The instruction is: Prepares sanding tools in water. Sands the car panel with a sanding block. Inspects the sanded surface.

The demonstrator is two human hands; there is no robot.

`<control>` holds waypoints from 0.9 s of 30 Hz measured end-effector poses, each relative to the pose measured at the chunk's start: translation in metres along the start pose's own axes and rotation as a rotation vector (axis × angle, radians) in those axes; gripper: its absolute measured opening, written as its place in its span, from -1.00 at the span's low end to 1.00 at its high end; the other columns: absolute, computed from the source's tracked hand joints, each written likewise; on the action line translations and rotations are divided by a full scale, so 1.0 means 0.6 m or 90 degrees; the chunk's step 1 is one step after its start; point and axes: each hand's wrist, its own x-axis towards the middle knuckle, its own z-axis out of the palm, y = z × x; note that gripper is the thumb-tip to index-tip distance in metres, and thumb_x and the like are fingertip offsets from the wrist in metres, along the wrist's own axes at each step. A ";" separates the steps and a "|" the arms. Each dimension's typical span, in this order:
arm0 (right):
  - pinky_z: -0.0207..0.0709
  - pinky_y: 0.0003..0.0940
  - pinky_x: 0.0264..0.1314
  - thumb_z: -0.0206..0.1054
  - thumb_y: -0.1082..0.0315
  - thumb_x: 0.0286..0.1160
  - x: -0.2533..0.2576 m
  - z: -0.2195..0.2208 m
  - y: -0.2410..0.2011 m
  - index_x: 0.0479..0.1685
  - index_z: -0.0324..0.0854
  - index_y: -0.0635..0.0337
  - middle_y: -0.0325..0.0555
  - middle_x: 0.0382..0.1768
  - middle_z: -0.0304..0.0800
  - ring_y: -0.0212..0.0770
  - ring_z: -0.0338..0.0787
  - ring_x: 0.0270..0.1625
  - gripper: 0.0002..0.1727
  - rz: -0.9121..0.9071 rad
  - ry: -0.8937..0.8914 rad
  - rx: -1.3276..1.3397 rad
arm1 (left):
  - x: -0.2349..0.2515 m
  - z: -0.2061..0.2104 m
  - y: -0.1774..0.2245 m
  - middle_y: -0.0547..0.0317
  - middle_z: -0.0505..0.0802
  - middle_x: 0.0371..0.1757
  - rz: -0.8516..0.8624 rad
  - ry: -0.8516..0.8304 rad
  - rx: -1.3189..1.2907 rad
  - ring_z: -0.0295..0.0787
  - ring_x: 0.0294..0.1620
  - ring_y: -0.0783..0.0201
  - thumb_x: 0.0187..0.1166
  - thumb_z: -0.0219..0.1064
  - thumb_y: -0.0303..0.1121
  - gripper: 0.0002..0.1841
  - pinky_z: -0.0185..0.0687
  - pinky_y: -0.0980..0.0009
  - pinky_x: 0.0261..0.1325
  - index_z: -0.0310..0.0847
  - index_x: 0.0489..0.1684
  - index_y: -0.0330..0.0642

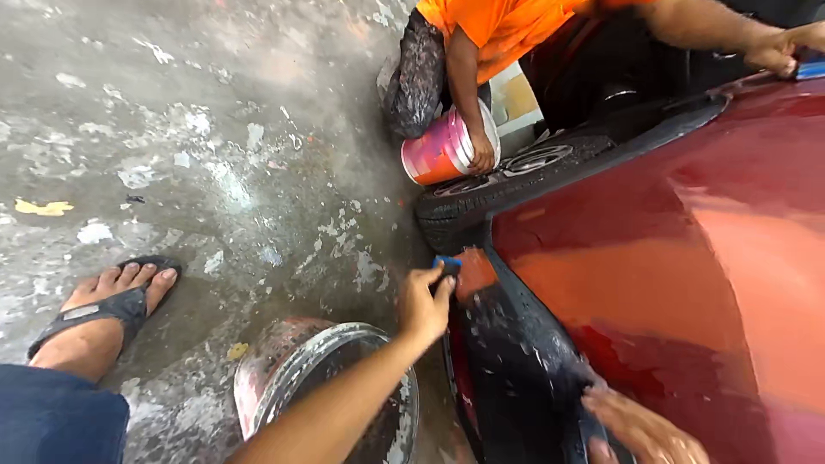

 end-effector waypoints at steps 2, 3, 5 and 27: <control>0.45 -0.04 0.57 0.21 0.18 0.67 0.003 0.012 0.037 0.18 0.72 0.22 0.14 0.21 0.81 0.02 0.68 0.45 -0.65 -0.068 0.016 -0.165 | 0.002 0.002 -0.003 0.22 0.77 0.37 -0.008 0.011 0.012 0.67 0.40 0.20 0.71 0.27 0.03 -0.55 0.57 -0.06 0.44 0.66 0.53 0.22; 0.45 -0.07 0.52 0.22 0.14 0.65 0.000 0.025 0.050 0.18 0.73 0.12 0.06 0.18 0.82 -0.03 0.68 0.43 -0.65 -0.097 0.038 -0.209 | -0.022 0.008 -0.004 0.20 0.78 0.35 0.002 0.021 -0.003 0.68 0.39 0.21 0.70 0.27 0.01 -0.56 0.58 -0.05 0.44 0.69 0.49 0.18; 0.39 -0.18 0.51 0.19 0.10 0.62 0.004 0.054 0.065 0.15 0.76 0.04 -0.06 0.13 0.82 -0.13 0.67 0.40 -0.65 -0.129 0.095 -0.212 | -0.066 0.020 -0.009 0.17 0.78 0.34 0.048 0.058 -0.037 0.72 0.34 0.24 0.66 0.29 -0.02 -0.57 0.63 -0.01 0.36 0.73 0.44 0.14; 0.33 -0.22 0.43 0.37 -0.12 0.41 0.016 0.066 0.064 0.01 0.79 -0.02 -0.12 0.06 0.82 -0.18 0.66 0.34 -0.58 -0.134 0.125 -0.201 | -0.008 0.003 -0.022 0.26 0.78 0.39 0.040 0.043 0.022 0.69 0.38 0.25 0.71 0.28 -0.03 -0.58 0.51 -0.09 0.44 0.68 0.51 0.23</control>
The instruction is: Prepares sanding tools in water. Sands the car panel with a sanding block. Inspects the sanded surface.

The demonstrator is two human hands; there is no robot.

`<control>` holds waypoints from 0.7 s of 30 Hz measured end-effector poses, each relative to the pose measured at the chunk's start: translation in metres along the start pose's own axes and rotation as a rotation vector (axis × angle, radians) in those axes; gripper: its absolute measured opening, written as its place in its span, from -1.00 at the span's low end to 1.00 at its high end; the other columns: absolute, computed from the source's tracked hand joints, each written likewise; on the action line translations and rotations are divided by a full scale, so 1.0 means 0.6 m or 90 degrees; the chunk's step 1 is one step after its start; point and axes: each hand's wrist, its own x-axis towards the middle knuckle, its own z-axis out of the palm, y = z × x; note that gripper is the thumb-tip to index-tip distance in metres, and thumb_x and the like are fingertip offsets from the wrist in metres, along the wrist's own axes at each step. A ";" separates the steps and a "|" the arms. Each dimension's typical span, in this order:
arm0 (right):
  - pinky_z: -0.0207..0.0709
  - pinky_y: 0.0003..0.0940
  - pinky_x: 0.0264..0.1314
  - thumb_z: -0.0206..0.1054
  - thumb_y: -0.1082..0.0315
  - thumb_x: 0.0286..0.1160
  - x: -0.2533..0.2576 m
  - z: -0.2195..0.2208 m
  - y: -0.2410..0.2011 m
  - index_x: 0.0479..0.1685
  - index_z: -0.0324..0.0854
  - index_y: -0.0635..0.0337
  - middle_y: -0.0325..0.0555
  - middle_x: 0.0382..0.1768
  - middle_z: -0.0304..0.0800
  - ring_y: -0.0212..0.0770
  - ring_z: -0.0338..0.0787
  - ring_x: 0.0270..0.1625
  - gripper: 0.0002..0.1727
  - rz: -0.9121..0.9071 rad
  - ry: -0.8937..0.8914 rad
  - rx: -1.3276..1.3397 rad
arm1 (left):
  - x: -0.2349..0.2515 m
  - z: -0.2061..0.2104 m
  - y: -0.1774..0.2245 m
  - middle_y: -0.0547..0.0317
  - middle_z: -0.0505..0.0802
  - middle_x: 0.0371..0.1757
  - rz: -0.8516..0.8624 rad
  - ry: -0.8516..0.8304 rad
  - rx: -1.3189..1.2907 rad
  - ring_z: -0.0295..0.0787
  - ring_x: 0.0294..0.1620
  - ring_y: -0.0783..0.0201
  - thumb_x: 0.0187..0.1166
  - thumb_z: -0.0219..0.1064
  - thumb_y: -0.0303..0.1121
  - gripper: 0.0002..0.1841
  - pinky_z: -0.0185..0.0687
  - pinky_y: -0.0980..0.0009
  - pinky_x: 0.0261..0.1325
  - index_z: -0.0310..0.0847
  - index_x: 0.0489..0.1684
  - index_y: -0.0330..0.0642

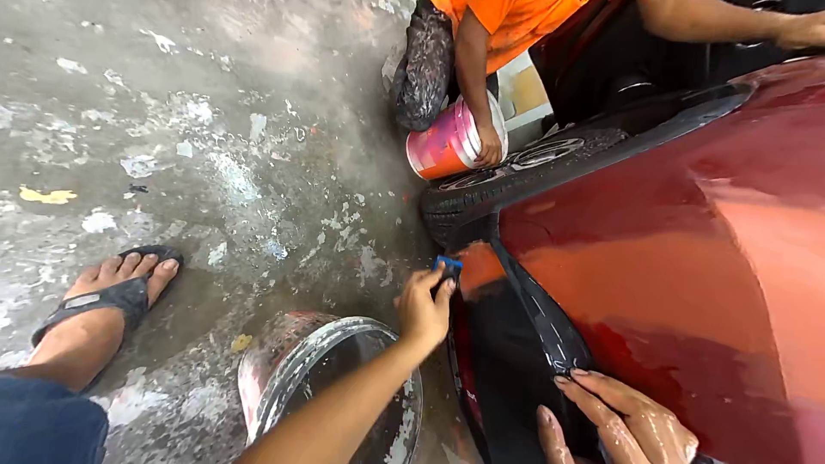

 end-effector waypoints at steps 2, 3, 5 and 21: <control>0.34 -0.23 0.42 0.36 -0.12 0.41 -0.004 -0.001 -0.004 0.00 0.79 -0.04 -0.13 0.05 0.81 -0.19 0.66 0.32 -0.59 0.000 0.002 -0.004 | 0.005 -0.001 0.002 0.25 0.76 0.41 0.000 0.002 0.013 0.68 0.39 0.22 0.72 0.28 -0.02 -0.57 0.53 -0.10 0.42 0.66 0.54 0.25; 0.36 -0.24 0.42 0.36 -0.11 0.41 0.000 -0.003 0.000 -0.01 0.79 -0.03 -0.14 0.05 0.81 -0.20 0.67 0.31 -0.59 -0.005 0.001 -0.002 | -0.015 0.003 0.009 0.26 0.77 0.39 0.012 0.012 -0.008 0.68 0.38 0.25 0.71 0.28 -0.02 -0.58 0.55 -0.08 0.42 0.68 0.51 0.25; 0.39 -0.25 0.42 0.37 -0.09 0.42 0.005 0.000 0.002 -0.03 0.80 -0.01 -0.12 0.05 0.83 -0.19 0.69 0.30 -0.60 -0.004 0.006 0.008 | -0.051 0.008 0.020 0.32 0.79 0.35 0.055 0.041 -0.045 0.71 0.33 0.35 0.67 0.30 -0.05 -0.61 0.58 -0.01 0.39 0.74 0.43 0.25; 0.34 -0.27 0.41 0.37 -0.11 0.40 -0.004 -0.003 -0.005 -0.08 0.79 -0.03 -0.16 0.03 0.81 -0.23 0.66 0.29 -0.61 0.006 -0.002 -0.004 | 0.026 -0.015 0.067 0.21 0.75 0.35 0.068 -0.013 0.053 0.69 0.32 0.18 0.75 0.23 -0.01 -0.57 0.53 -0.17 0.35 0.64 0.55 0.26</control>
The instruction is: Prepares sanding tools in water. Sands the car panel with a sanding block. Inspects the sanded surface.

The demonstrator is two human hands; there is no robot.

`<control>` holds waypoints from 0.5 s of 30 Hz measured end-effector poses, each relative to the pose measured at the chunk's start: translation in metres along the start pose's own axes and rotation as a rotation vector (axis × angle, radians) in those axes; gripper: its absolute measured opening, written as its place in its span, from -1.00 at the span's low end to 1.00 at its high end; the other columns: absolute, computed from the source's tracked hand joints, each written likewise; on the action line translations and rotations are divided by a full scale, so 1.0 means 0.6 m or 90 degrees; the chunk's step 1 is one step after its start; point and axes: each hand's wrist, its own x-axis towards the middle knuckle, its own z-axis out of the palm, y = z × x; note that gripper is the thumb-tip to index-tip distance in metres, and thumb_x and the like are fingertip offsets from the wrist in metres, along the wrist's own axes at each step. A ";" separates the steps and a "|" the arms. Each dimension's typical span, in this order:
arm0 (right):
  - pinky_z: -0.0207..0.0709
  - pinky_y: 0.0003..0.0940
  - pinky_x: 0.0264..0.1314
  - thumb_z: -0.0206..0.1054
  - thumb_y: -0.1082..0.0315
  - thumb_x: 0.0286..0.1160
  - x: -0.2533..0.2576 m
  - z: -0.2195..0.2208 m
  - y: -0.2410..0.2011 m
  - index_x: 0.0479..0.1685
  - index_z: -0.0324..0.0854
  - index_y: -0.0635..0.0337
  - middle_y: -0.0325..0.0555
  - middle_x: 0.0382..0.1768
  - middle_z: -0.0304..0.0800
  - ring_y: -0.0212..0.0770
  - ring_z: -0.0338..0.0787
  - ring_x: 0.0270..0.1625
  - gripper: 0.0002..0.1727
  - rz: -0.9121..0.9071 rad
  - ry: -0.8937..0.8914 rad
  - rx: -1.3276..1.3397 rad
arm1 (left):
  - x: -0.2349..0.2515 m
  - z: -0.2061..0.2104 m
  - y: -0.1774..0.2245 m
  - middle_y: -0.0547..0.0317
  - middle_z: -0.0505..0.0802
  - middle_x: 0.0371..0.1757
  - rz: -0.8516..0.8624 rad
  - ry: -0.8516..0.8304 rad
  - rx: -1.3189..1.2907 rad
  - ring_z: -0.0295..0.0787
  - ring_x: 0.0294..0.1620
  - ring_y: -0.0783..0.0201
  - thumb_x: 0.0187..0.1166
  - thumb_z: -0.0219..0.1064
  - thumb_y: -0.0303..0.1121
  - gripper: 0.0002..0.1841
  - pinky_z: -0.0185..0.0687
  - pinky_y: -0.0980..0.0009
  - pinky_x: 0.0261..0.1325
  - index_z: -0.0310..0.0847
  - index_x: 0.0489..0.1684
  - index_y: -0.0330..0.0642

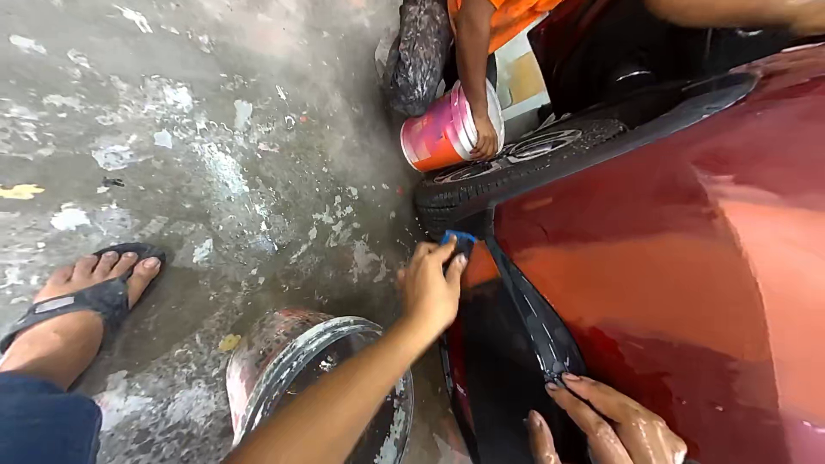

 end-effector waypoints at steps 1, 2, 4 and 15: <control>0.36 -0.28 0.41 0.38 -0.11 0.38 0.004 0.001 0.001 -0.08 0.80 -0.02 -0.14 0.02 0.81 -0.22 0.67 0.28 -0.61 -0.002 -0.001 0.003 | -0.019 0.003 0.004 0.27 0.75 0.32 0.002 0.005 -0.017 0.68 0.31 0.25 0.73 0.24 -0.01 -0.58 0.51 -0.12 0.41 0.67 0.51 0.28; 0.38 -0.27 0.41 0.39 -0.10 0.37 0.008 0.003 0.001 -0.07 0.79 -0.02 -0.12 0.02 0.81 -0.20 0.68 0.27 -0.61 -0.003 -0.002 0.004 | -0.030 0.005 0.006 0.31 0.77 0.29 0.010 0.009 -0.033 0.69 0.30 0.30 0.71 0.26 -0.01 -0.59 0.50 -0.08 0.42 0.70 0.48 0.29; 0.38 -0.24 0.39 0.40 -0.10 0.36 0.008 0.004 0.000 -0.06 0.80 -0.01 -0.10 0.03 0.82 -0.18 0.69 0.27 -0.59 0.002 -0.006 -0.002 | -0.018 0.003 0.004 0.32 0.78 0.31 0.012 -0.006 -0.026 0.69 0.31 0.30 0.69 0.28 -0.02 -0.60 0.50 -0.08 0.41 0.71 0.47 0.33; 0.33 -0.25 0.39 0.36 -0.13 0.38 0.003 0.000 0.005 -0.05 0.80 -0.04 -0.13 0.05 0.81 -0.20 0.66 0.29 -0.59 -0.001 -0.009 -0.003 | 0.020 -0.002 0.022 0.23 0.76 0.34 0.042 -0.020 0.039 0.68 0.32 0.21 0.73 0.24 0.01 -0.59 0.52 -0.12 0.29 0.66 0.53 0.36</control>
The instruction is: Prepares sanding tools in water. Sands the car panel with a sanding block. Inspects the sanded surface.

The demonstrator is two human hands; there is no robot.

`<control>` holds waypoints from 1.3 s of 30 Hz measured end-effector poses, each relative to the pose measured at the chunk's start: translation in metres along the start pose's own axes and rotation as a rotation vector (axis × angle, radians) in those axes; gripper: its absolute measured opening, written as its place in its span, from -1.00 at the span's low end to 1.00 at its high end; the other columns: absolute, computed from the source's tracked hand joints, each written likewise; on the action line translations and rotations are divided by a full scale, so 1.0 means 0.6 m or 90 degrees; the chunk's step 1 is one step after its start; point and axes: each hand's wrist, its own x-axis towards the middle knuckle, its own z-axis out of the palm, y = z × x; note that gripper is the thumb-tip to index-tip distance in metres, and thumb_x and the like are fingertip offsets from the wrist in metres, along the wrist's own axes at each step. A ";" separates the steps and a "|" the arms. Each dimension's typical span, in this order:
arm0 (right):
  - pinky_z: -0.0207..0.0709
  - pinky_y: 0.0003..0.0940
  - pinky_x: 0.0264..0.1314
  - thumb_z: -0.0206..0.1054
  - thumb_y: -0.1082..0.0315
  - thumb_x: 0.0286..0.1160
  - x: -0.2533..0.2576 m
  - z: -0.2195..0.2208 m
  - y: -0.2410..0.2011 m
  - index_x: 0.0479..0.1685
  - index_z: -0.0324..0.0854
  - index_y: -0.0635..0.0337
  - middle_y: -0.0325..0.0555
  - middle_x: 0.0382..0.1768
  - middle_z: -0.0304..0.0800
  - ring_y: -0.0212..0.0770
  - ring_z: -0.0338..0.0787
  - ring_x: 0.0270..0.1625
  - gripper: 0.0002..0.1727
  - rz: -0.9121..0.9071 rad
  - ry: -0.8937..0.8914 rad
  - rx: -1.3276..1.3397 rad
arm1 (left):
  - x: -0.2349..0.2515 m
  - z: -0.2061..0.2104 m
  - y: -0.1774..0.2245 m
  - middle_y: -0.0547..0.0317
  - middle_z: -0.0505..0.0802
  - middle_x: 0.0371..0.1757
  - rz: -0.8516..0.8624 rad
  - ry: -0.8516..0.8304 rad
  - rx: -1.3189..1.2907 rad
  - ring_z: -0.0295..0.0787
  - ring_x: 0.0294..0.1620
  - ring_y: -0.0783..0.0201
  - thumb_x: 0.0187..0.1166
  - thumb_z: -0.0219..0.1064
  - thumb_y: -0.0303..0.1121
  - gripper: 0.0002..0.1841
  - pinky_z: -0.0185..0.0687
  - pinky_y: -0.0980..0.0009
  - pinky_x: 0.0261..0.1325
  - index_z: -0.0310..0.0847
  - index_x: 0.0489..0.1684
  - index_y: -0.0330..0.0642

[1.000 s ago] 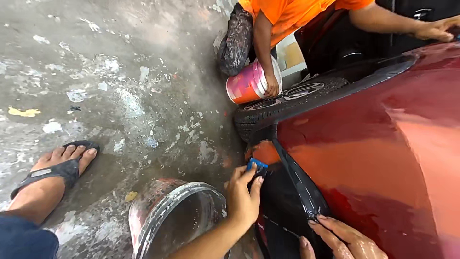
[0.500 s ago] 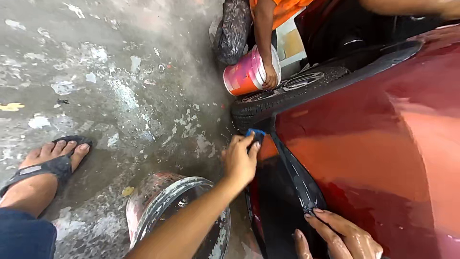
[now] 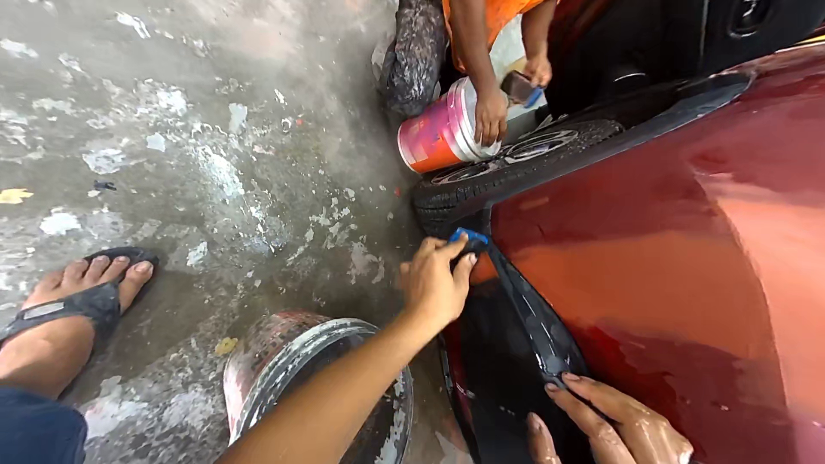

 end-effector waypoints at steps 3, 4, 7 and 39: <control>0.33 -0.26 0.39 0.36 -0.14 0.38 0.000 -0.002 -0.003 -0.07 0.79 -0.04 -0.15 0.05 0.81 -0.21 0.66 0.29 -0.59 0.000 0.002 -0.001 | -0.018 -0.005 0.012 0.21 0.74 0.30 0.014 0.007 0.013 0.69 0.27 0.19 0.74 0.23 0.01 -0.57 0.57 -0.09 0.26 0.62 0.56 0.33; 0.37 -0.25 0.39 0.37 -0.14 0.38 0.003 -0.002 -0.001 -0.06 0.80 -0.04 -0.14 0.05 0.82 -0.20 0.67 0.28 -0.59 -0.004 0.001 0.000 | -0.039 -0.002 0.016 0.26 0.76 0.28 0.023 0.016 0.007 0.70 0.25 0.25 0.73 0.23 0.03 -0.57 0.59 -0.04 0.27 0.65 0.54 0.35; 0.36 -0.21 0.39 0.38 -0.13 0.38 0.002 0.001 0.000 -0.05 0.81 -0.04 -0.12 0.06 0.83 -0.18 0.68 0.29 -0.59 0.002 0.000 -0.001 | -0.048 0.006 0.006 0.33 0.78 0.32 0.052 0.034 0.004 0.71 0.26 0.31 0.69 0.27 0.01 -0.61 0.56 -0.01 0.27 0.70 0.46 0.42; 0.33 -0.26 0.38 0.35 -0.16 0.39 0.001 -0.001 -0.002 -0.04 0.79 -0.07 -0.17 0.05 0.80 -0.22 0.66 0.28 -0.58 -0.003 0.002 -0.010 | -0.057 0.031 -0.056 0.34 0.74 0.38 0.007 0.079 -0.081 0.67 0.34 0.30 0.69 0.31 -0.04 -0.60 0.54 -0.06 0.42 0.70 0.48 0.29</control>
